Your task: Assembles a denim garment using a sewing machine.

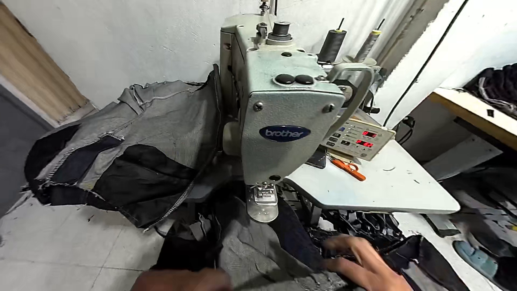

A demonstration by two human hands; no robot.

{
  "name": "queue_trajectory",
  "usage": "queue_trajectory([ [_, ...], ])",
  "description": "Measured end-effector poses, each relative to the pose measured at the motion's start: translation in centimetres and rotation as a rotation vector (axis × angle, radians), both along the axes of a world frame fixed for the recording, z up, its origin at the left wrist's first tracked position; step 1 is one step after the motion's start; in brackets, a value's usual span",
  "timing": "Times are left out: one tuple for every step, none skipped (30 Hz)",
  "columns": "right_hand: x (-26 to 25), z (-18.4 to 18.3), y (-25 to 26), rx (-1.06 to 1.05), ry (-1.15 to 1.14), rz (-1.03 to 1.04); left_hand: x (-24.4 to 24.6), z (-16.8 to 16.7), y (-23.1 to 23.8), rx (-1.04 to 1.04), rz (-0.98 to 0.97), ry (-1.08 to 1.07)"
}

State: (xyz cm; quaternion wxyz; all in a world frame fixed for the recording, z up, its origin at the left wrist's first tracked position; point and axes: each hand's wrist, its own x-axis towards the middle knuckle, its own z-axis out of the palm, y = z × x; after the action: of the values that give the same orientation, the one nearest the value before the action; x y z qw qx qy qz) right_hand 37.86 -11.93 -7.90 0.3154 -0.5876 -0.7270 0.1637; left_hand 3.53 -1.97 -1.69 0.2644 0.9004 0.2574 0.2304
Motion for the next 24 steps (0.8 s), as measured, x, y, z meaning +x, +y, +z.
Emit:
queue_trajectory([
  [0.7, -0.1, 0.4, -0.048, 0.062, 0.055, 0.4, 0.0, 0.9, -0.011, -0.001, 0.094],
  [1.4, 0.1, 0.8, -0.091, 0.119, 0.113, 0.7, -0.3, 1.8, -0.021, 0.004, 0.121],
  [2.1, 0.4, 1.2, -0.123, 0.146, 0.160, 0.8, -0.8, 2.7, -0.022, 0.015, 0.084],
  [2.6, 0.5, 1.8, -0.135, 0.149, 0.197, 1.0, -1.8, 3.6, -0.028, 0.027, 0.007],
  [2.8, 0.3, 2.6, -0.129, 0.149, 0.206, 1.2, -3.2, 4.5, -0.069, 0.037, -0.087],
  [2.8, -0.5, 3.8, -0.119, 0.149, 0.178, 1.4, -4.8, 5.3, -0.188, 0.044, -0.167],
  [2.5, -1.7, 5.1, -0.108, 0.138, 0.122, 1.9, -6.4, 5.8, -0.357, 0.086, -0.235],
  [2.3, -3.1, 6.5, -0.119, 0.106, 0.052, 2.9, -7.5, 5.6, -0.569, 0.216, -0.309],
  [2.2, -4.1, 7.9, -0.180, 0.064, -0.009, 4.0, -8.2, 5.6, -0.773, 0.356, -0.350],
  [2.3, -4.5, 9.2, -0.300, 0.020, -0.043, 5.0, -9.0, 5.8, -0.937, 0.466, -0.377],
  [2.5, -4.6, 10.5, -0.422, -0.015, -0.052, 5.8, -9.6, 6.3, -1.046, 0.540, -0.392],
  [2.8, -4.7, 11.7, -0.491, -0.031, -0.056, 6.4, -10.0, 6.8, -1.100, 0.583, -0.393],
  [3.2, -4.7, 12.8, -0.509, -0.026, -0.066, 7.1, -9.9, 7.5, -1.102, 0.607, -0.396],
  [3.6, -4.6, 13.7, -0.493, -0.003, -0.087, 7.9, -9.5, 8.2, -1.062, 0.622, -0.410],
  [4.0, -4.4, 14.5, -0.450, 0.024, -0.108, 8.7, -8.9, 9.0, -1.005, 0.636, -0.436],
  [4.3, -4.2, 15.2, -0.403, 0.030, -0.117, 9.4, -8.4, 9.8, -0.953, 0.628, -0.473],
  [4.6, -3.7, 15.7, -0.374, 0.018, -0.112, 10.1, -8.2, 10.5, -0.900, 0.607, -0.504],
  [4.8, -3.1, 16.0, -0.383, 0.016, -0.095, 10.6, -8.3, 11.1, -0.863, 0.581, -0.520],
  [5.0, -2.9, 15.8, -0.413, 0.014, -0.071, 10.6, -8.6, 11.1, -0.856, 0.557, -0.497],
  [5.1, -3.2, 15.1, -0.437, 0.007, -0.036, 10.0, -9.0, 10.6, -0.882, 0.527, -0.433],
  [5.3, -4.0, 14.0, -0.435, -0.004, 0.002, 9.1, -9.4, 9.7, -0.916, 0.496, -0.354],
  [5.4, -5.0, 12.7, -0.432, -0.002, 0.051, 8.0, -9.9, 8.4, -0.970, 0.466, -0.297],
  [5.2, -5.3, 11.5, -0.474, 0.018, 0.106, 7.0, -10.6, 7.2, -1.006, 0.451, -0.299],
  [5.0, -5.4, 10.7, -0.479, 0.039, 0.152, 6.3, -11.2, 6.1, -1.025, 0.443, -0.345],
])
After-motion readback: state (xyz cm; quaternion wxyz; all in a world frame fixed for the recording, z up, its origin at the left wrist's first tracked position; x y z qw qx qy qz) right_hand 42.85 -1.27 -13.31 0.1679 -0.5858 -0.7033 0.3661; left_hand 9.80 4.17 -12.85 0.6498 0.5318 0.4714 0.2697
